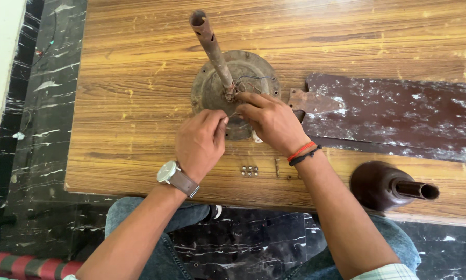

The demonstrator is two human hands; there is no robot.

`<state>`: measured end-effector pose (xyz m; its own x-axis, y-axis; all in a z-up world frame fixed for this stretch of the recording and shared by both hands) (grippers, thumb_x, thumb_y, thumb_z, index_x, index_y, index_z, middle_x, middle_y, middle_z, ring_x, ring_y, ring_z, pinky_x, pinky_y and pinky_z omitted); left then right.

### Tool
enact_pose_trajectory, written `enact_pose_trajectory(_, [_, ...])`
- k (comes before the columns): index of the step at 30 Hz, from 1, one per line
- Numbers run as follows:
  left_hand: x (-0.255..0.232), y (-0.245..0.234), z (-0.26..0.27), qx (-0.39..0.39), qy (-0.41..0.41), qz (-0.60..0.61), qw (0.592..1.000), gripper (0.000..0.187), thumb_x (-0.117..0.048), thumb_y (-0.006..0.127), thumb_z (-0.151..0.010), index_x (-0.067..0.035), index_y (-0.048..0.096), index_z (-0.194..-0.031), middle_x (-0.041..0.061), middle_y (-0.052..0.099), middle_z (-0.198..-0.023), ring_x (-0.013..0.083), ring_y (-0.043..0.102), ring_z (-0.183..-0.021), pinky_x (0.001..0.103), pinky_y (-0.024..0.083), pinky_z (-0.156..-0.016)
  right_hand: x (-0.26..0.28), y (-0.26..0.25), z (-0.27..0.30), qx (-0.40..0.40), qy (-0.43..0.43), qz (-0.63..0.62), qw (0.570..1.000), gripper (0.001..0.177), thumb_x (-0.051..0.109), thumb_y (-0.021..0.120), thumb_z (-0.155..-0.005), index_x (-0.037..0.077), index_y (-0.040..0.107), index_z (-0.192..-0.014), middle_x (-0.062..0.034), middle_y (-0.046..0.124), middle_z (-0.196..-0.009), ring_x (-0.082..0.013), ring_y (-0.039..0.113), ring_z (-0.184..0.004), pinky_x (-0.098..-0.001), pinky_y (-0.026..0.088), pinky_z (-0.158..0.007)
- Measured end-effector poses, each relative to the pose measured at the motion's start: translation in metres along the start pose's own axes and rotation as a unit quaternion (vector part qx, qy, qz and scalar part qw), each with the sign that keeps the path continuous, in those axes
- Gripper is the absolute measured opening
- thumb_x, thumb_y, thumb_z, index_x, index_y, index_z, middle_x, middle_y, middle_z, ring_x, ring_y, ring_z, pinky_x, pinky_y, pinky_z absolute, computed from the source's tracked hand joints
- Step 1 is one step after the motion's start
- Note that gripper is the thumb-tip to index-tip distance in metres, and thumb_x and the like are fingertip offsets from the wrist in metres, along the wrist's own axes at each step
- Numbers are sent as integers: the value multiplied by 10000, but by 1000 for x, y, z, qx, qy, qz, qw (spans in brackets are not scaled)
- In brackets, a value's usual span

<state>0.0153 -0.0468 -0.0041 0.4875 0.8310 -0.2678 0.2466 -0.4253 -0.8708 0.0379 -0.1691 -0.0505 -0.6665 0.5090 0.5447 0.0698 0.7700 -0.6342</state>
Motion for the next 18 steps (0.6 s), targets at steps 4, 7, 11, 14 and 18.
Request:
enact_pose_trajectory(4, [25, 17, 5, 18, -112, 90, 989, 71, -133, 679, -977, -67, 672, -1002, 87, 716, -901, 272, 686, -754, 393, 516, -639, 0, -1, -1, 3, 20, -19, 1000, 137, 138, 718, -917, 84, 715, -1043, -58, 672, -1239, -291, 684, -1032, -419, 542, -892])
enact_pose_trajectory(7, [54, 44, 15, 67, -251, 211, 942, 106, -148, 669, -975, -43, 673, -987, 71, 739, -849, 169, 711, -711, 321, 539, -628, 2, -4, -2, -7, 16, -36, 999, 147, 149, 721, -907, 85, 715, -1039, -58, 692, -1200, -301, 694, -1009, -424, 540, -874])
enact_pose_trajectory(11, [78, 76, 30, 90, -398, 413, 814, 134, -159, 665, -967, -29, 681, -996, 51, 735, -863, 111, 684, -737, 258, 561, -666, -8, -9, -2, -37, 44, -73, 996, 154, 132, 737, -917, 84, 717, -1063, -75, 733, -1109, -311, 703, -964, -413, 563, -834])
enact_pose_trajectory(14, [78, 72, 29, 99, -422, 415, 800, 162, -168, 683, -950, -26, 700, -1025, 39, 714, -876, 108, 663, -736, 254, 552, -663, -13, -9, -3, -57, 53, -88, 993, 165, 99, 745, -912, 94, 730, -1076, -77, 758, -1028, -299, 717, -917, -399, 573, -794])
enact_pose_trajectory(18, [40, -5, -19, -38, -168, 108, 979, 468, -378, 712, -1020, -51, 554, -1315, 128, 571, -1212, 184, 596, -1028, 352, 557, -868, -22, -8, 1, -71, 87, -130, 985, 185, 50, 729, -906, 92, 740, -1085, -91, 757, -989, -275, 738, -861, -362, 587, -746])
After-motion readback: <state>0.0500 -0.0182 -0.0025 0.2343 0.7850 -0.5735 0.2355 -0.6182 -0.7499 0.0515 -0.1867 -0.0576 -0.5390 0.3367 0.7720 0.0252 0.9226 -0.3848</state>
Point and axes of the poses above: each hand's wrist, its own z-axis away from the middle knuckle, its own y-axis out of the palm, x = y × z, the point moved 10 cm from there along -z, towards the middle knuckle
